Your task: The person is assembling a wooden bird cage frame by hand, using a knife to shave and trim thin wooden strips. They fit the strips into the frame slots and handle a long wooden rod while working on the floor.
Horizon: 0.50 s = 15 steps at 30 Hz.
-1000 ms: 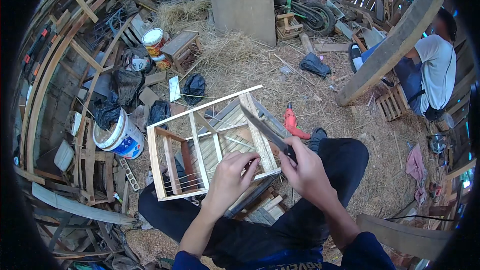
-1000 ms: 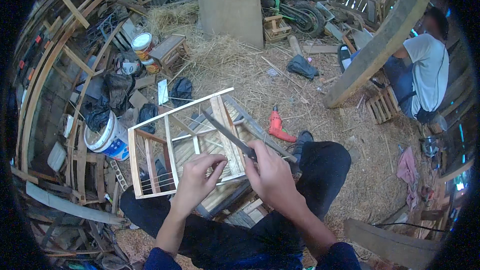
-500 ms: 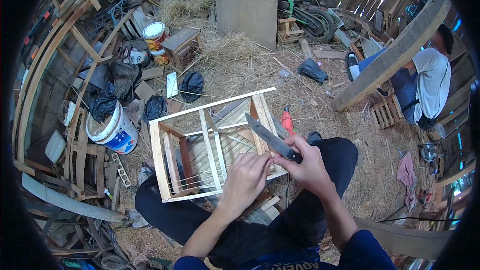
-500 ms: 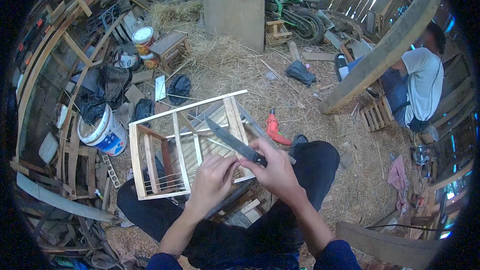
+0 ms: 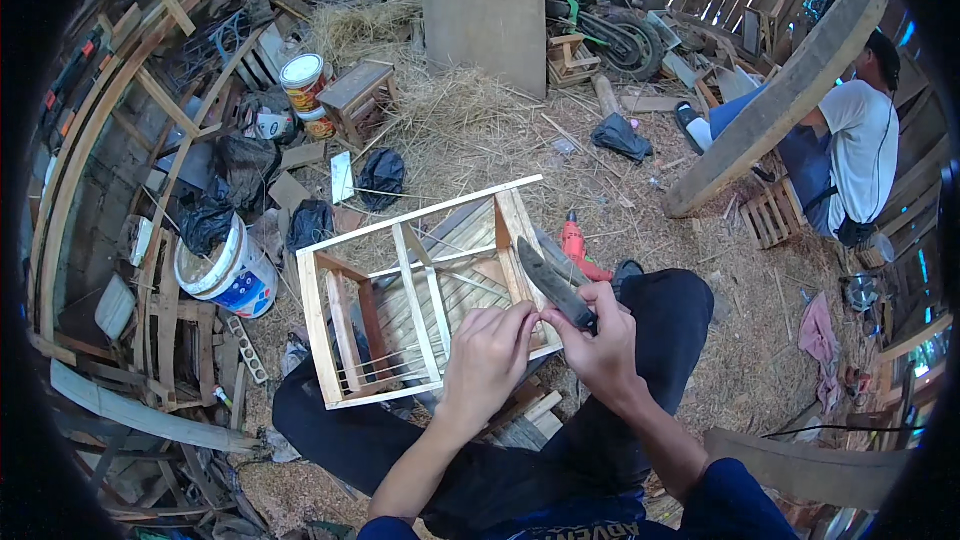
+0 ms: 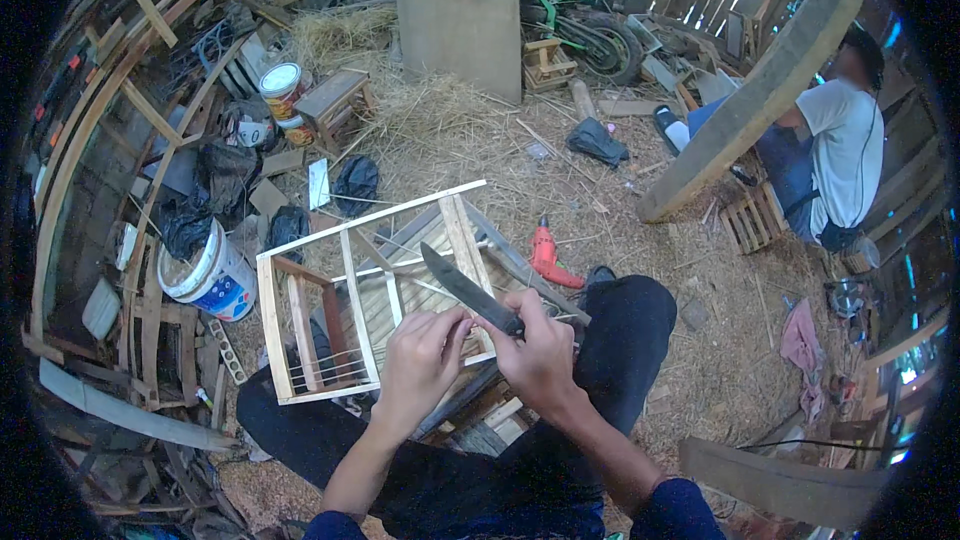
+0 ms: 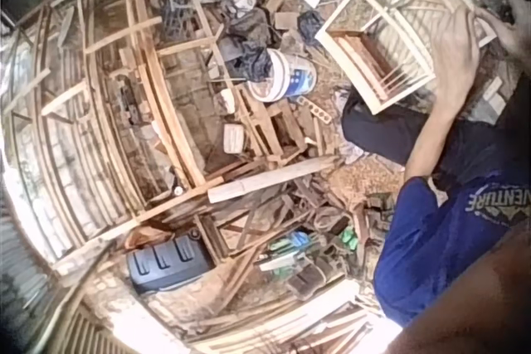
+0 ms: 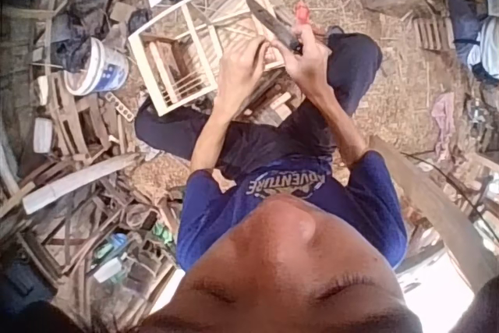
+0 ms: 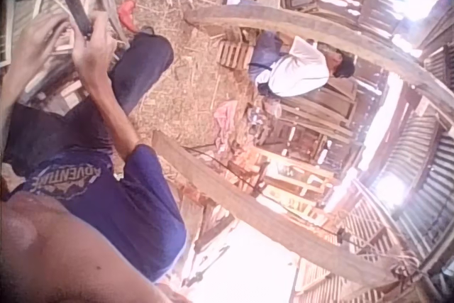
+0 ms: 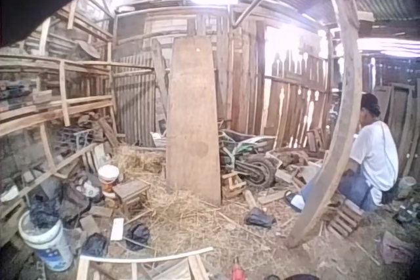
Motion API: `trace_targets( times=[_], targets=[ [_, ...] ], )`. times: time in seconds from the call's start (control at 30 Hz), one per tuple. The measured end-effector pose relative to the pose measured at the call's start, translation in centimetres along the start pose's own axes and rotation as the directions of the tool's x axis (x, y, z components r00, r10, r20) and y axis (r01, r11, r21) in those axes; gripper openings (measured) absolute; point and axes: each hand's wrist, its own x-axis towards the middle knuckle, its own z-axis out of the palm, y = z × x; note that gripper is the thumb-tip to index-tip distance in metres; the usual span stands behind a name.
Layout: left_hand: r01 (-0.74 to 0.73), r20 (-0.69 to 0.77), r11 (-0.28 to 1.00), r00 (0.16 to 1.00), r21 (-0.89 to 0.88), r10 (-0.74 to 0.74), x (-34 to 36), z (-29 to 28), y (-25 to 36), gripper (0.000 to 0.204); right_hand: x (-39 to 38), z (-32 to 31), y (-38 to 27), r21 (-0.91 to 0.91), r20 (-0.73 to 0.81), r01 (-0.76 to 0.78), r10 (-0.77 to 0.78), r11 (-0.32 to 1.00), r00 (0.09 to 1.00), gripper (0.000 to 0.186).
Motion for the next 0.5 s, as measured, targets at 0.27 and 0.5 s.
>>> trace_targets(
  times=[0.27, 0.5],
  targets=[
    [0.021, -0.013, 1.000, 1.000, 0.021, -0.021, 0.1, -0.1, 0.1, 0.014, 0.0, 0.0, 0.0, 0.060, -0.047, -0.011, 0.014, 0.998, 0.999, 0.027],
    [0.005, 0.116, 1.000, 0.993, 0.012, -0.006, 1.1, -1.0, 0.3, 0.016, 0.0, -2.3, -1.7, 0.029, -0.005, -0.138, 0.139, 0.990, 0.990, 0.025]
  ],
)
